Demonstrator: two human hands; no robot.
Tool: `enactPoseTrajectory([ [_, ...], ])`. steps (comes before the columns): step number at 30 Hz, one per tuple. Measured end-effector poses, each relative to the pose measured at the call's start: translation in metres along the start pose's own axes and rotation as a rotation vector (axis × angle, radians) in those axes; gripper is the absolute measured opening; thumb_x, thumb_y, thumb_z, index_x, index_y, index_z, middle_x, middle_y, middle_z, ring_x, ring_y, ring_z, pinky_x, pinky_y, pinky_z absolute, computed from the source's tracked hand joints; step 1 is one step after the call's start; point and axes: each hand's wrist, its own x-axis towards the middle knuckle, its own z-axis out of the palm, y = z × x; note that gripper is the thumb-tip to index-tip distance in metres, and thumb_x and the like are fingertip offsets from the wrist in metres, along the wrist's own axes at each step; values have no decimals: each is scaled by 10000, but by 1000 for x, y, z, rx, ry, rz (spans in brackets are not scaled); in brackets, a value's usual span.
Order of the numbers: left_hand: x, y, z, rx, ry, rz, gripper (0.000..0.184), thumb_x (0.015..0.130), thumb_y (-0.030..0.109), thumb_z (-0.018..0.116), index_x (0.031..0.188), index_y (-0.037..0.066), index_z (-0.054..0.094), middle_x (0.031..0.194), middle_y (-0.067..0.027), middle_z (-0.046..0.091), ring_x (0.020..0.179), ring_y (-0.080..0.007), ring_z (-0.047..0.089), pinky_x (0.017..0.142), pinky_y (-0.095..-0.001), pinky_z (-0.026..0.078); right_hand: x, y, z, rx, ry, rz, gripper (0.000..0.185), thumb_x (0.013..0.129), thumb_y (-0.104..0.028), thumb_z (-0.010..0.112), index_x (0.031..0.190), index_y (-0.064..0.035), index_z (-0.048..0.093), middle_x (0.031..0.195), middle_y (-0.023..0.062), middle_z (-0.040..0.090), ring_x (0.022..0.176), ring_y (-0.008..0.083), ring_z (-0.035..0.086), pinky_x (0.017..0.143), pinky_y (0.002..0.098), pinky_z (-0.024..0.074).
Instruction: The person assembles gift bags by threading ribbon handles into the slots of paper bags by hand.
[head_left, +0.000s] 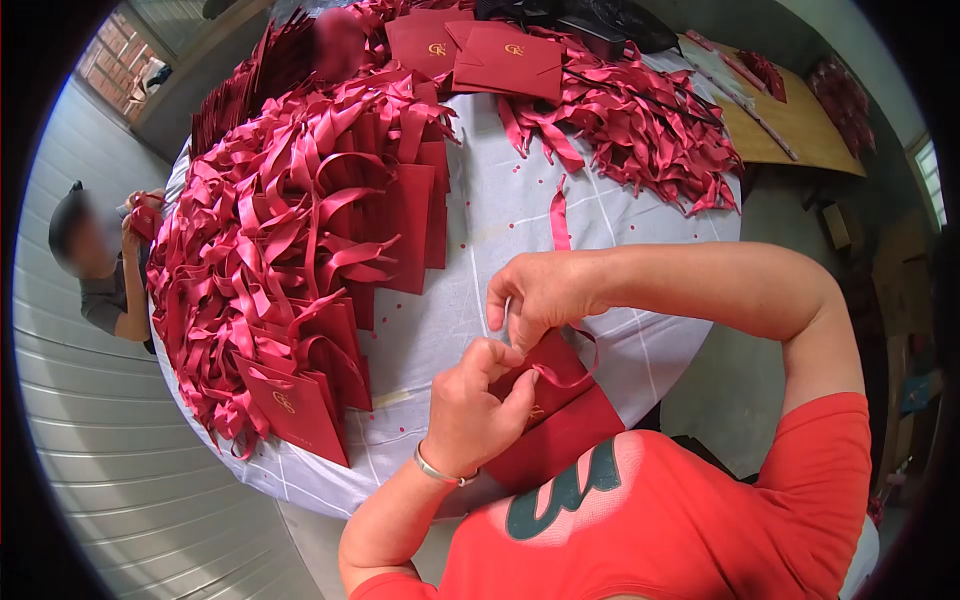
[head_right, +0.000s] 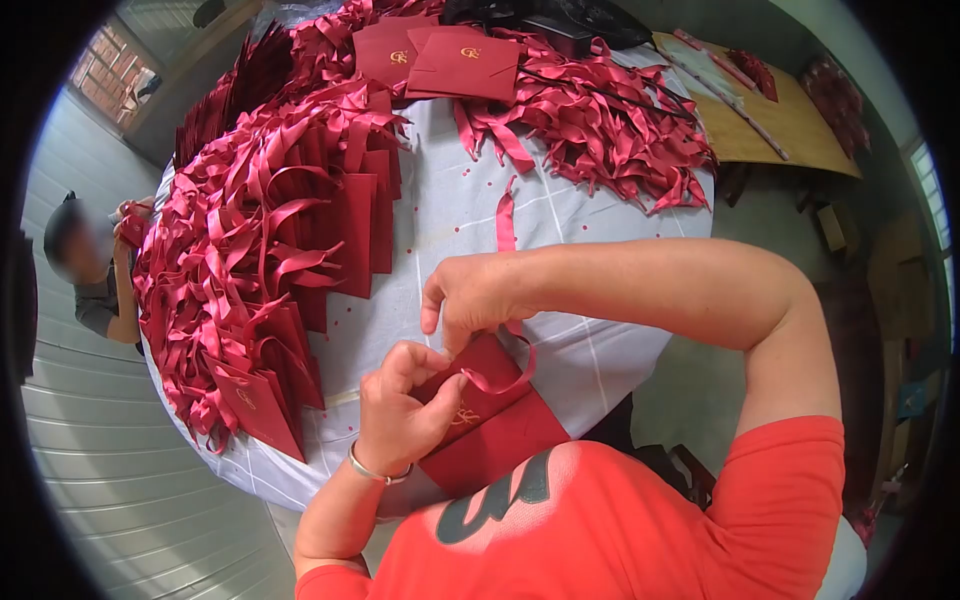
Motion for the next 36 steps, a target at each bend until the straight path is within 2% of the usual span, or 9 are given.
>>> enactPoseTrajectory([
  [2, 1, 2, 0, -35, -28, -20, 244, 753, 52, 778, 892, 17, 581, 659, -95, 672, 562, -132, 645, 533, -249, 463, 5, 4, -5, -106, 267, -311, 292, 740, -30, 754, 990, 19, 610, 791, 41, 664, 722, 117, 609, 621, 293, 490],
  [4, 1, 2, -1, -6, -54, -20, 234, 772, 42, 746, 913, 20, 561, 745, -128, 699, 704, -242, 725, 593, -303, 529, 6, 1, -12, -61, 359, -343, 239, 759, -21, 736, 955, 28, 610, 780, 57, 662, 728, 145, 630, 657, 317, 525],
  [10, 5, -2, -2, 6, -137, -143, 244, 785, 69, 738, 943, 10, 562, 816, -154, 709, 773, -281, 726, 662, -347, 547, 12, 20, -13, -297, 880, -698, 238, 842, -123, 722, 1029, 1, 644, 857, 96, 672, 783, 167, 648, 713, 311, 526],
  [14, 5, -18, 2, 45, -166, -178, 264, 796, 94, 737, 979, 10, 567, 871, -182, 709, 837, -326, 716, 713, -390, 551, -26, 40, -22, -235, 1089, -634, 169, 899, -172, 689, 899, -2, 683, 809, 55, 675, 671, 111, 604, 609, 259, 479],
  [19, 5, -14, 5, 130, -206, -163, 314, 816, 93, 739, 1062, -27, 586, 950, -189, 715, 947, -299, 722, 816, -345, 558, -43, 49, -16, -40, 707, -103, 394, 936, -329, 658, 726, 3, 699, 622, 29, 646, 543, 73, 579, 506, 251, 449],
  [24, 4, -17, 7, 119, -175, -107, 285, 830, 141, 723, 1059, 14, 608, 924, -183, 713, 896, -333, 711, 757, -395, 556, -16, 40, -29, -698, 1206, -82, 551, 850, -525, 639, 702, 0, 720, 668, 243, 650, 663, 411, 665, 629, 502, 523],
  [31, 2, -22, 9, 128, -151, -61, 261, 837, 162, 710, 1059, 47, 632, 886, -172, 710, 819, -347, 700, 700, -423, 548, 1, 36, -70, -622, 1131, 32, 512, 772, -494, 688, 688, 10, 723, 740, 263, 667, 711, 414, 684, 678, 499, 535],
  [33, 2, -21, 8, 127, -144, -55, 257, 838, 158, 708, 1058, 46, 634, 889, -175, 710, 818, -348, 699, 702, -422, 548, 2, 40, -71, -615, 1110, 34, 416, 796, -399, 712, 718, 9, 726, 711, 188, 695, 645, 324, 685, 638, 434, 533],
  [36, 2, -21, 7, 99, -128, -61, 247, 841, 146, 698, 1054, 39, 636, 897, -183, 709, 818, -354, 694, 708, -421, 547, -10, 38, -51, 128, 1103, -602, 150, 857, -161, 751, 811, -30, 692, 721, -22, 647, 583, 40, 506, 529, 216, 413],
])
